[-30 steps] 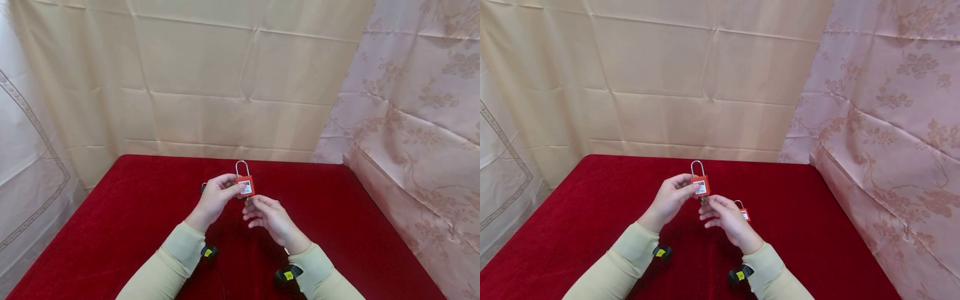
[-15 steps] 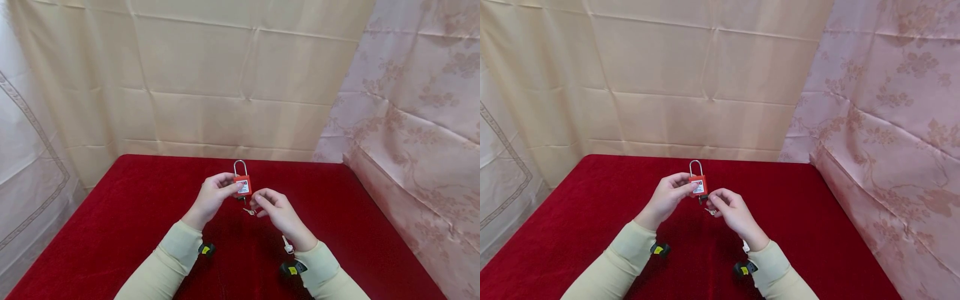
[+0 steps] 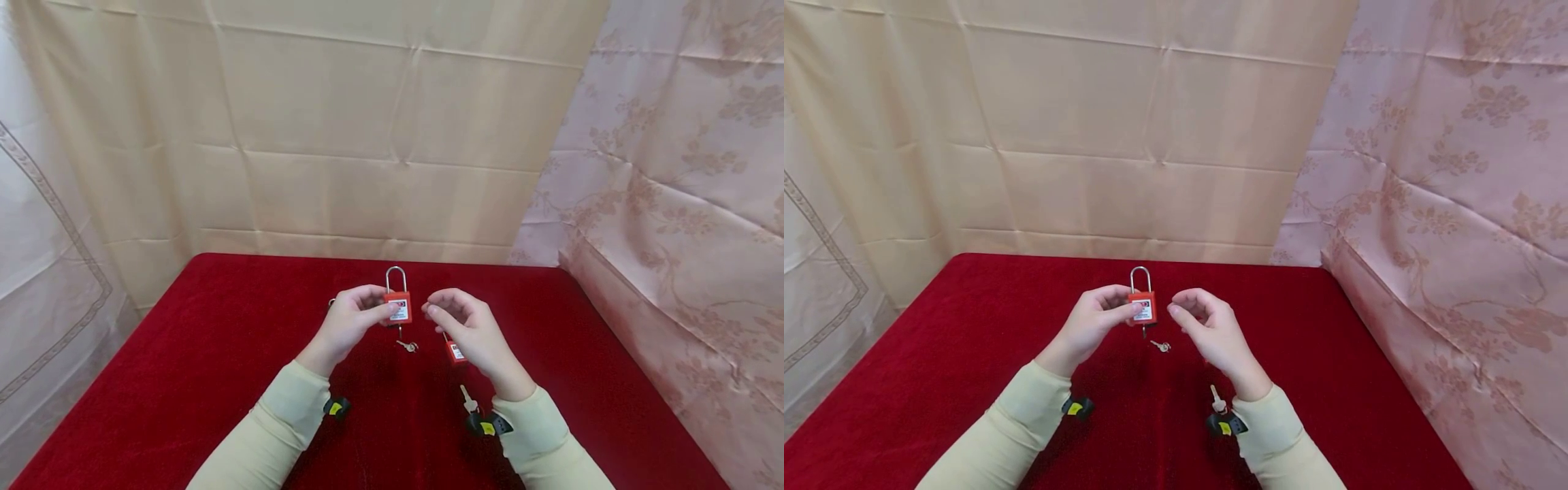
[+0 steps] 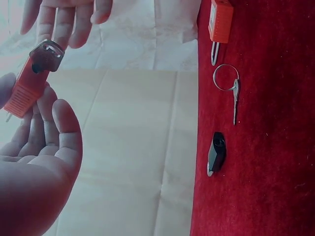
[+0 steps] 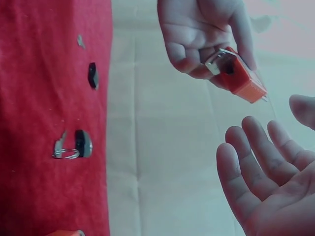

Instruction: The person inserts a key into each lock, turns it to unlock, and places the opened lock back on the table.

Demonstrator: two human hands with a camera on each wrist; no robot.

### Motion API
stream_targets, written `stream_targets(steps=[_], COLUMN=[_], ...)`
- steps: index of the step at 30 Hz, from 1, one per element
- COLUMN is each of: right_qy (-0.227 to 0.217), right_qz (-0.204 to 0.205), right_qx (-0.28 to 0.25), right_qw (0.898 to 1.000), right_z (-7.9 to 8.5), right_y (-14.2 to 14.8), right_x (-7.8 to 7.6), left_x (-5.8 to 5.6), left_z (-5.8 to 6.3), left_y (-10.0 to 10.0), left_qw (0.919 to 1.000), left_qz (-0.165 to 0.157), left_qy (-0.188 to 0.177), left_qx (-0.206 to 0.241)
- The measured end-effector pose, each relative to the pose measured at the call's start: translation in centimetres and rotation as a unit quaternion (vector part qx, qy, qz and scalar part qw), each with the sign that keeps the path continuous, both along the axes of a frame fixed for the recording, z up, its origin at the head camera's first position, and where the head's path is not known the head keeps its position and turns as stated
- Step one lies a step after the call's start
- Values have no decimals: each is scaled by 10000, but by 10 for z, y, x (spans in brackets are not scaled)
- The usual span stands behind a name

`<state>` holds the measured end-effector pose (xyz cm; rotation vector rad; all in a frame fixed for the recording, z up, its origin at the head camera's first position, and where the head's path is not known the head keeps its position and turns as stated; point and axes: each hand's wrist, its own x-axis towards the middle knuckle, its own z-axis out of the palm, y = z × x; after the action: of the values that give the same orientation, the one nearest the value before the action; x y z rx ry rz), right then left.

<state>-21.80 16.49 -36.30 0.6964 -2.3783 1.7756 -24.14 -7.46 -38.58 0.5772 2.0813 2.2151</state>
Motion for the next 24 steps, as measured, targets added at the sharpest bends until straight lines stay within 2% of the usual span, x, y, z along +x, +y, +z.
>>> stream_targets(steps=[4,10,17,24], right_qy=[90,123,51,-102], right_qz=[-79,-148,-165,-143], right_qx=[-19,-55,-159,-240], right_qw=[9999,9998,9997,9996], right_z=[5,8,8,6], right_y=[-2,-4,-3,-4], right_x=[-3,-6,-10,-11], left_x=[0,0,2,1], left_z=[-1,0,0,-4], left_y=[1,1,4,5], left_qw=[9999,9992,9972,9942], left_qz=[-7,-197,-345,-556], left_qy=[23,-44,-133,-38], left_qx=[-116,-331,-656,-921])
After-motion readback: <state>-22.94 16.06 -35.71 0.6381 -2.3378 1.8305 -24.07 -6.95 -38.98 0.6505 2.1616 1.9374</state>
